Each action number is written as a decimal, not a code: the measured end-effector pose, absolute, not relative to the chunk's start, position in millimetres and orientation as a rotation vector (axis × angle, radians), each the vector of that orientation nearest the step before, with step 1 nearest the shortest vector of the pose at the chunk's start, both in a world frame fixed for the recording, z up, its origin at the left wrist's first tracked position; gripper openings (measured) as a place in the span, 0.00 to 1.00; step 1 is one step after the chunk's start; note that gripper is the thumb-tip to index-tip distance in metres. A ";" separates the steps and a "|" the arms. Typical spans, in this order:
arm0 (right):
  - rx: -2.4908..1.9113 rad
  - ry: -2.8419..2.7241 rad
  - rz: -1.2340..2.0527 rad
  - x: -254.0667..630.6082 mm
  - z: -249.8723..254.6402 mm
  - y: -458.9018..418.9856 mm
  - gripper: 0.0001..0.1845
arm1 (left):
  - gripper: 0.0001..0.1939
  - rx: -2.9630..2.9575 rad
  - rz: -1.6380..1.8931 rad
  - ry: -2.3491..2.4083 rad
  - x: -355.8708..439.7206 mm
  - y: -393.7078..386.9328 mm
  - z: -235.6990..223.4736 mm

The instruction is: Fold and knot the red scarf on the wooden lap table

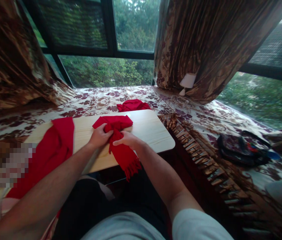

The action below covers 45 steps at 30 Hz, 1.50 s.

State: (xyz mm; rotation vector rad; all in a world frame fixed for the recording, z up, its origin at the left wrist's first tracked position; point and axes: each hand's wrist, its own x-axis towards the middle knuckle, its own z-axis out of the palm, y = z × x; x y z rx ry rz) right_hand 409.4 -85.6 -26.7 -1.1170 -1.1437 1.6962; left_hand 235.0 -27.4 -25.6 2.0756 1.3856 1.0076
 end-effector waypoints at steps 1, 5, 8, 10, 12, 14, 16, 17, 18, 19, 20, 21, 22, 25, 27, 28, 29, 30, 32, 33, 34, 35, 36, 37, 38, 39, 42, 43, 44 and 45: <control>-1.113 -1.206 1.759 411.2 -27.8 -90.4 0.24 | 0.12 2.045 1.018 1.382 234.4 -23.7 -24.3; -1.158 -1.431 1.840 421.1 -23.8 -100.7 0.23 | 0.13 1.907 1.067 1.357 225.8 -6.0 -21.7; -1.315 -1.737 1.738 433.5 -11.2 -88.2 0.18 | 0.14 1.849 1.116 1.347 214.0 2.1 -18.6; -1.527 -2.002 1.500 443.0 0.0 -70.1 0.14 | 0.14 1.894 1.124 1.390 206.6 1.8 -14.3; -1.779 -2.238 1.065 452.1 11.4 -49.7 0.13 | 0.15 1.970 1.120 1.427 202.4 -2.4 -9.3; -1.950 -2.288 0.592 460.5 20.2 -33.0 0.11 | 0.16 2.019 1.134 1.428 202.2 -8.6 -6.0; -1.954 -2.244 0.171 467.9 23.6 -24.4 0.12 | 0.17 2.023 1.174 1.425 205.2 -14.9 -5.9; -1.916 -2.232 0.002 471.3 22.5 -23.2 0.14 | 0.18 2.014 1.197 1.427 207.2 -17.9 -7.1; -1.879 -2.238 -0.136 474.4 19.5 -23.7 0.17 | 0.18 2.007 1.216 1.428 209.2 -20.6 -9.0; -1.859 -2.258 -0.236 477.2 14.7 -25.4 0.19 | 0.18 2.008 1.227 1.423 210.9 -23.3 -11.3; -1.874 -2.281 -0.287 479.8 8.6 -27.8 0.21 | 0.18 2.030 1.221 1.401 212.3 -26.0 -13.9; -1.928 -2.291 -0.289 482.0 1.6 -30.4 0.22 | 0.19 2.075 1.194 1.356 213.2 -28.6 -16.7; -2.012 -2.270 -0.253 483.9 -5.6 -32.9 0.23 | 0.19 2.135 1.153 1.293 213.9 -31.3 -19.6; -2.245 -2.098 -0.089 488.2 -22.1 -38.5 0.24 | 0.20 2.321 1.007 1.086 214.8 -37.7 -27.9; -2.262 -2.037 -0.029 490.0 -26.0 -40.6 0.25 | 0.21 2.400 0.964 1.035 215.7 -39.6 -32.6; -2.243 -2.040 -0.002 490.9 -26.2 -41.1 0.26 | 0.22 2.426 0.952 1.038 216.4 -39.6 -34.3; -2.227 -2.051 0.028 491.8 -25.5 -41.1 0.26 | 0.23 2.446 0.937 1.052 217.2 -39.2 -35.5; -2.219 -2.049 0.052 492.9 -24.3 -40.4 0.26 | 0.24 2.458 0.925 1.084 218.1 -38.5 -36.0; -2.212 -1.954 0.030 495.8 -22.2 -36.7 0.24 | 0.24 2.468 0.881 1.164 219.9 -37.0 -35.0; -2.190 -1.878 -0.022 497.7 -21.6 -33.8 0.23 | 0.25 2.470 0.852 1.201 220.7 -36.6 -33.7; -2.145 -1.821 -0.073 499.6 -21.6 -30.5 0.22 | 0.25 2.470 0.823 1.234 221.5 -36.7 -32.0; -2.076 -1.813 -0.101 501.5 -22.3 -27.0 0.21 | 0.26 2.465 0.796 1.260 222.2 -37.2 -30.2; -1.999 -1.862 -0.095 503.2 -23.5 -23.7 0.20 | 0.27 2.457 0.767 1.274 222.7 -38.2 -28.6; -1.932 -1.954 -0.056 504.5 -25.1 -21.0 0.20 | 0.28 2.447 0.737 1.279 223.1 -39.5 -27.2; -1.896 -2.050 0.002 505.3 -26.9 -18.9 0.20 | 0.28 2.435 0.706 1.277 223.4 -41.0 -26.2; -1.914 -2.106 0.057 505.6 -28.7 -17.7 0.20 | 0.28 2.425 0.673 1.266 223.5 -42.4 -25.7; -2.204 -1.935 0.090 504.0 -31.5 -18.6 0.21 | 0.27 2.408 0.598 1.212 222.4 -45.6 -26.9; -2.277 -1.840 0.069 502.9 -31.4 -19.9 0.21 | 0.27 2.402 0.586 1.201 221.8 -46.2 -27.9; -2.311 -1.767 0.044 501.5 -31.0 -21.4 0.20 | 0.27 2.399 0.577 1.195 221.2 -46.9 -28.9; -2.307 -1.725 0.018 499.8 -30.3 -23.0 0.20 | 0.28 2.396 0.569 1.201 220.7 -47.8 -29.8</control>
